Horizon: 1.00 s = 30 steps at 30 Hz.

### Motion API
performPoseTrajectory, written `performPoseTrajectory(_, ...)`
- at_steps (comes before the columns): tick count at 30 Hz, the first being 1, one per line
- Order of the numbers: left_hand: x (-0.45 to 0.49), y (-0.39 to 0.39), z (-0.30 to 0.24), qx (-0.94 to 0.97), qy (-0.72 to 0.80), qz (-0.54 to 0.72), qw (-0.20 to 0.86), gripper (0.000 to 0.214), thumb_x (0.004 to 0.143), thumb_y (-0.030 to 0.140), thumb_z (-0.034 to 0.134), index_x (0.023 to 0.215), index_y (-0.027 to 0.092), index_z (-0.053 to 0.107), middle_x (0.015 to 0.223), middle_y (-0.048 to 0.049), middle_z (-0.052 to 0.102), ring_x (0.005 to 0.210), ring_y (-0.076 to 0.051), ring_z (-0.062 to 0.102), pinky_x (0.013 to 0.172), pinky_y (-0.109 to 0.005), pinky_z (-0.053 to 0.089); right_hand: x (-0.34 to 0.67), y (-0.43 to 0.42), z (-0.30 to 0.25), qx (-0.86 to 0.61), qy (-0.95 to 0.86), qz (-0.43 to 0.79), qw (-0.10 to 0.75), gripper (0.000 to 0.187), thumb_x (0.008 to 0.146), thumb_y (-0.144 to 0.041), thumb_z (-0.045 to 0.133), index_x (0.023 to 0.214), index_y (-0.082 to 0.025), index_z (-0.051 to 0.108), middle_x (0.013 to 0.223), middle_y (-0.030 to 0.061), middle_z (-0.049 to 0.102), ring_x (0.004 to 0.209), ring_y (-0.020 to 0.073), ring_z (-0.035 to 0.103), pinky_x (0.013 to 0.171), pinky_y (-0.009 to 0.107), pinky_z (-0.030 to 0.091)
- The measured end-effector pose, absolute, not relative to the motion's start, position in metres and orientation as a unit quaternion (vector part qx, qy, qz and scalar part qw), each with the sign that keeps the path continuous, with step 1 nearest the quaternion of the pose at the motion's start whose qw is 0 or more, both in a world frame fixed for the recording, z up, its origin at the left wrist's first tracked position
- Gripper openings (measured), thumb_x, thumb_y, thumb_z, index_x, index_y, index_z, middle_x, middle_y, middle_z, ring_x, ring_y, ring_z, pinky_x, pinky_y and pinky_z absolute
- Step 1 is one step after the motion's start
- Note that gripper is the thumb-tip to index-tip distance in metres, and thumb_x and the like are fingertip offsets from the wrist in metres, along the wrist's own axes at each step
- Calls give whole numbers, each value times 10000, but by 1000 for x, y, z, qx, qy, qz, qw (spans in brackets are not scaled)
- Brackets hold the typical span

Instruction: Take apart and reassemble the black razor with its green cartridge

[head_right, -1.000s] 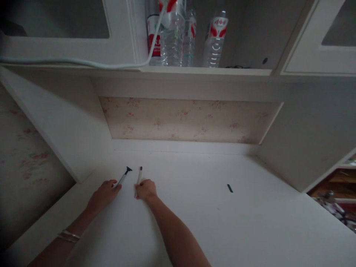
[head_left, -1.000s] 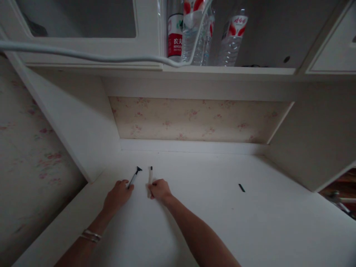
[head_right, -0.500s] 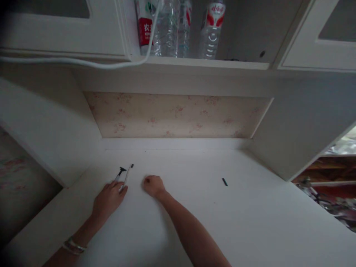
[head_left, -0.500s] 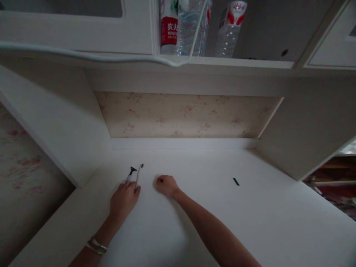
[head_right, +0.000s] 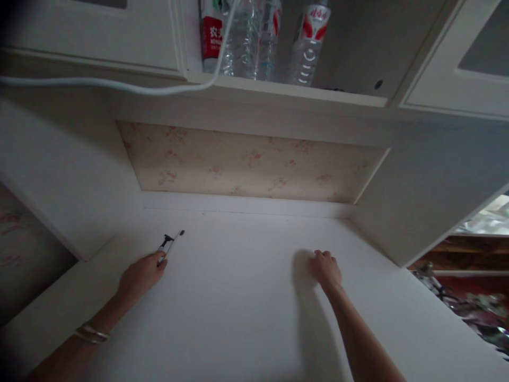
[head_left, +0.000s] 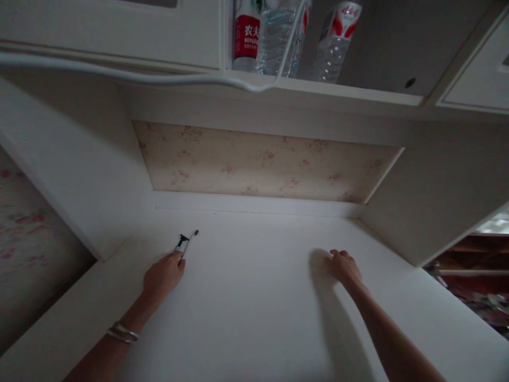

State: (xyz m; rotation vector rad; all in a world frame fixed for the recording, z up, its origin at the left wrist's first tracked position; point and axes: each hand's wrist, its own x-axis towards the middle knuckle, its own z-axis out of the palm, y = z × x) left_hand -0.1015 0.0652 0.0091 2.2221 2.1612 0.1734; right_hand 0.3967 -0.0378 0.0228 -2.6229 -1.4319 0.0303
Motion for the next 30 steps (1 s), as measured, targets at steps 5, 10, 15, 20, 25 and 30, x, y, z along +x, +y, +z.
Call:
performPoseTrajectory(5, -104, 66, 8, 731, 679, 65, 13, 346, 902, 361, 386, 1162, 270, 595, 1082, -66, 678, 869, -228, 655, 709, -316, 479, 407, -38, 13, -863, -503, 34, 14, 283, 890, -154, 424, 1001, -94, 678, 971, 198, 638, 914, 273, 631, 731, 322, 443)
performPoseTrajectory(10, -102, 61, 7, 729, 682, 60, -16, 365, 932, 337, 332, 1123, 242, 629, 1069, -88, 669, 840, -205, 655, 726, -304, 477, 353, -19, 10, -822, -570, 11, 10, 292, 889, -82, 393, 1028, -93, 649, 1021, 187, 620, 952, 261, 604, 746, 317, 430)
performPoseTrajectory(15, -99, 56, 8, 726, 684, 60, -47, 389, 936, 331, 303, 1008, 212, 667, 999, -93, 666, 779, -205, 656, 690, -304, 479, 238, 6, 4, -714, -698, -13, 53, 283, 901, -79, 410, 1064, -160, 626, 1061, 122, 609, 983, 231, 562, 803, 302, 420)
performPoseTrajectory(20, -99, 53, 8, 715, 694, 59, -55, 388, 936, 325, 305, 965, 203, 672, 982, -85, 661, 737, -194, 656, 639, -283, 466, 130, 36, 5, -590, -800, -12, 106, 272, 935, -127, 424, 1111, -238, 599, 1107, 56, 599, 1000, 181, 548, 828, 249, 426)
performPoseTrajectory(25, -101, 54, 4, 709, 700, 70, -58, 373, 937, 339, 318, 985, 211, 665, 989, -75, 658, 726, -181, 655, 641, -276, 451, 62, 64, 9, -517, -847, -6, 125, 208, 949, -182, 443, 1071, -222, 607, 1055, 55, 609, 939, 177, 580, 828, 277, 443)
performPoseTrajectory(30, -100, 53, 2, 714, 692, 88, -59, 345, 931, 330, 340, 955, 202, 660, 954, -73, 663, 706, -185, 653, 608, -273, 427, 38, 85, 8, -499, -858, 15, 123, 196, 950, -179, 441, 1031, -180, 619, 1026, 78, 615, 935, 194, 590, 826, 310, 447)
